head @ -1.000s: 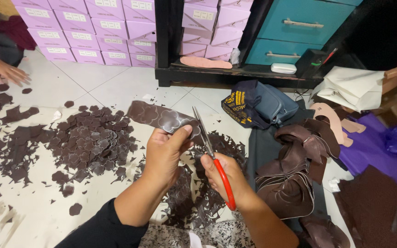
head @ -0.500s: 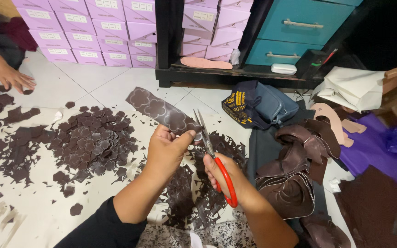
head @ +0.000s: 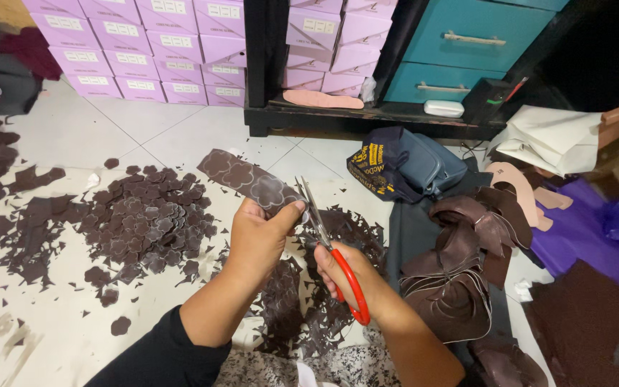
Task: The person uses red-handled scissors to cut small, dark brown, flower-shaped pieces from a larger sheet of material. The cut pieces are placed in a pile on the floor, and the process is repeated continuously.
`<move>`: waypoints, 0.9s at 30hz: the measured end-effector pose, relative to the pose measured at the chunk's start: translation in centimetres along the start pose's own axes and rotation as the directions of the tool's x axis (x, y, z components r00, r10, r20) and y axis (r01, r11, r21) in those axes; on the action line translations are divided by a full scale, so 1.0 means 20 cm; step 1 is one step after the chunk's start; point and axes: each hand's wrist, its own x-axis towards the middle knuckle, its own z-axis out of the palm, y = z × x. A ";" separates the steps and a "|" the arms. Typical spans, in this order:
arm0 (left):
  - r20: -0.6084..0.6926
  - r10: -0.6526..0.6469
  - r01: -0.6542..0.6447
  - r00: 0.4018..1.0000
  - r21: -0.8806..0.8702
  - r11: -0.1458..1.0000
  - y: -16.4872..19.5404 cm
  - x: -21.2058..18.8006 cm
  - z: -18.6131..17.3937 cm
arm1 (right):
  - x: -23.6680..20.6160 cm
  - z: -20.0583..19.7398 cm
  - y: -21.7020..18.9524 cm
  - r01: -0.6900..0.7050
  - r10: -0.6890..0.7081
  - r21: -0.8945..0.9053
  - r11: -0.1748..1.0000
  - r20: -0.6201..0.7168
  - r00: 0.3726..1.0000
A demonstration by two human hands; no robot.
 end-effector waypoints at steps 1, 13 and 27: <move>0.004 0.000 0.000 1.000 -0.007 1.000 0.00 0.00 0.00 | 0.00 0.00 0.00 0.015 -0.015 -0.010 1.000 0.007 1.000; -0.012 -0.044 0.045 0.999 0.012 0.999 0.01 -0.01 0.00 | 0.01 -0.01 0.03 0.111 -0.112 0.020 0.994 0.095 0.989; -0.014 -0.090 0.090 0.996 0.021 0.996 0.03 0.00 -0.01 | -0.01 -0.01 0.00 0.134 -0.152 0.128 0.983 0.141 0.978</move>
